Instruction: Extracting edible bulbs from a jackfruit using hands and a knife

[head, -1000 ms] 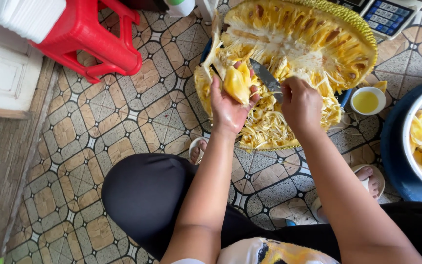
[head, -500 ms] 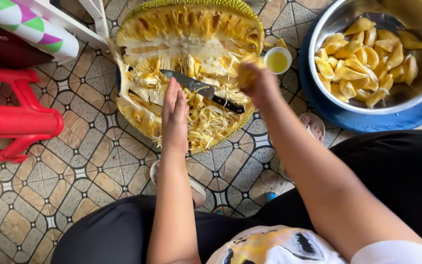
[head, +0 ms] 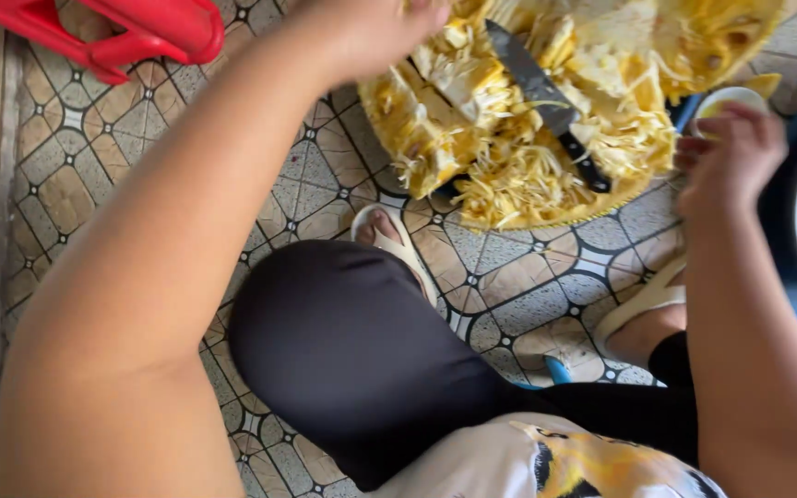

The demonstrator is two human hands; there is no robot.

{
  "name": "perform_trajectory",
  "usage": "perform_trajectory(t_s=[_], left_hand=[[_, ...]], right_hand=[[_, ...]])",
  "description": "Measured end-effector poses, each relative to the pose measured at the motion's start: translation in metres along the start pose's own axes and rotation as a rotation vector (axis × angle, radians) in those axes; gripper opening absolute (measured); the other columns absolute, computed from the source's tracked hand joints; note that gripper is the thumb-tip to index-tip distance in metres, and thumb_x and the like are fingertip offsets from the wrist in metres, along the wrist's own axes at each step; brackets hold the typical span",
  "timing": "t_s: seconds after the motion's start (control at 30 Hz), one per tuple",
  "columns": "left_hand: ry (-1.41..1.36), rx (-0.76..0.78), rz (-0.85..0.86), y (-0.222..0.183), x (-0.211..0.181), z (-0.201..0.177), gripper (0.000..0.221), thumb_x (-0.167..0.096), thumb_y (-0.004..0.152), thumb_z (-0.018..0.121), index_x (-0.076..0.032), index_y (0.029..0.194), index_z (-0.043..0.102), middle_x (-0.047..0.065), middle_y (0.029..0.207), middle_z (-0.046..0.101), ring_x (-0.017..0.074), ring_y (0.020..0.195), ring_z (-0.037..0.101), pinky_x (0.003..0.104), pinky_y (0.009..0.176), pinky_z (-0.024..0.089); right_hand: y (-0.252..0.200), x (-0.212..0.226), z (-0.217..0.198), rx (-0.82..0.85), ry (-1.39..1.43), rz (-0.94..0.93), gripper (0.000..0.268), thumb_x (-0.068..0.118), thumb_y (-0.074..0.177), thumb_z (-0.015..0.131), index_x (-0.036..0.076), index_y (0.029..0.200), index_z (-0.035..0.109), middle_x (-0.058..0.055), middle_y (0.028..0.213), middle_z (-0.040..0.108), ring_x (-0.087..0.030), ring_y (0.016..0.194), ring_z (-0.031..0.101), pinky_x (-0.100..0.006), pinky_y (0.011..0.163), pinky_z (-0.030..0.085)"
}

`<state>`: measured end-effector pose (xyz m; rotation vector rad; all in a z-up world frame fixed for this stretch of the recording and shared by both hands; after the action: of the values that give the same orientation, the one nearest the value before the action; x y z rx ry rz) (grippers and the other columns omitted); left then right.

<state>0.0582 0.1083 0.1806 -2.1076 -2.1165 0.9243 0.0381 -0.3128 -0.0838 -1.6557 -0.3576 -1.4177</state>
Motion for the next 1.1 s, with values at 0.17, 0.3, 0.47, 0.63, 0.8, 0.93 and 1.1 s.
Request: perform_trajectory(t_s=[0.17, 0.3, 0.47, 0.63, 0.8, 0.93, 1.1], left_hand=[[0.053, 0.175, 0.054, 0.006, 0.089, 0.091, 0.016, -0.016, 0.103, 0.059, -0.013, 0.115, 0.069, 0.005, 0.096, 0.074, 0.0105, 0.054, 0.055, 0.026, 0.048, 0.048], [0.034, 0.095, 0.226, 0.042, 0.145, 0.225, 0.019, -0.03, 0.096, 0.064, -0.026, 0.112, 0.073, 0.004, 0.105, 0.073, 0.0258, 0.098, 0.073, 0.042, 0.083, 0.059], [-0.02, 0.048, 0.18, 0.056, 0.136, 0.294, 0.071, -0.041, 0.084, 0.077, -0.005, 0.137, 0.048, 0.018, 0.126, 0.058, 0.0436, 0.102, 0.07, 0.056, 0.076, 0.062], [0.089, -0.188, 0.286, 0.064, 0.155, 0.338, 0.063, -0.047, 0.078, 0.079, -0.017, 0.127, 0.051, 0.006, 0.111, 0.055, 0.0373, 0.095, 0.07, 0.054, 0.069, 0.063], [0.005, -0.348, 0.358, 0.049, 0.183, 0.351, 0.047, -0.048, 0.089, 0.072, -0.018, 0.121, 0.056, 0.005, 0.101, 0.06, 0.0289, 0.085, 0.073, 0.043, 0.056, 0.064], [-0.092, -0.412, 0.213, 0.041, 0.199, 0.369, 0.047, -0.051, 0.084, 0.067, -0.025, 0.122, 0.054, -0.001, 0.1, 0.063, 0.0263, 0.079, 0.074, 0.041, 0.056, 0.062], [-0.215, -0.392, 0.277, 0.042, 0.205, 0.357, 0.043, -0.042, 0.084, 0.066, -0.026, 0.123, 0.056, 0.0, 0.1, 0.064, 0.0287, 0.077, 0.074, 0.044, 0.056, 0.062]], right_hand=[[-0.126, -0.041, 0.111, 0.845, -0.946, -0.177, 0.021, 0.01, 0.102, 0.069, 0.009, 0.122, 0.071, -0.007, 0.095, 0.074, -0.015, 0.077, 0.067, -0.032, 0.076, 0.061], [-0.113, -0.141, 0.14, 0.948, -0.795, -0.128, 0.034, -0.002, 0.087, 0.07, 0.007, 0.121, 0.071, -0.015, 0.105, 0.075, -0.022, 0.068, 0.072, -0.029, 0.055, 0.06], [-0.116, -0.161, 0.173, 1.115, -1.02, -0.389, 0.062, -0.002, 0.082, 0.071, 0.015, 0.141, 0.064, -0.016, 0.116, 0.067, -0.033, 0.084, 0.072, -0.046, 0.072, 0.06], [-0.093, -0.18, 0.162, 1.11, -1.028, -0.23, 0.053, 0.005, 0.081, 0.072, 0.018, 0.132, 0.068, -0.01, 0.108, 0.071, -0.03, 0.089, 0.071, -0.043, 0.08, 0.058], [-0.1, -0.17, 0.147, 1.063, -0.687, 0.06, 0.05, -0.008, 0.083, 0.051, 0.004, 0.13, 0.063, -0.013, 0.102, 0.067, -0.019, 0.08, 0.066, -0.026, 0.066, 0.055], [-0.114, -0.178, 0.148, 1.026, -0.676, -0.113, 0.035, -0.006, 0.085, 0.061, 0.006, 0.116, 0.069, -0.009, 0.101, 0.07, -0.014, 0.078, 0.064, -0.023, 0.064, 0.054], [-0.135, -0.17, 0.162, 1.091, -0.661, -0.455, 0.033, -0.003, 0.087, 0.076, 0.009, 0.117, 0.077, -0.012, 0.098, 0.065, -0.019, 0.073, 0.061, -0.028, 0.058, 0.054]])
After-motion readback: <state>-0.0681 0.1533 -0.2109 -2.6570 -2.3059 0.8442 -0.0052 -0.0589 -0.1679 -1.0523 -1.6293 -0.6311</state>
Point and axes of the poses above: each hand's wrist, its own y-axis towards the middle knuckle, its own z-axis out of the palm, x = y × z, the point moved 1 cm from there along y, towards the middle knuckle
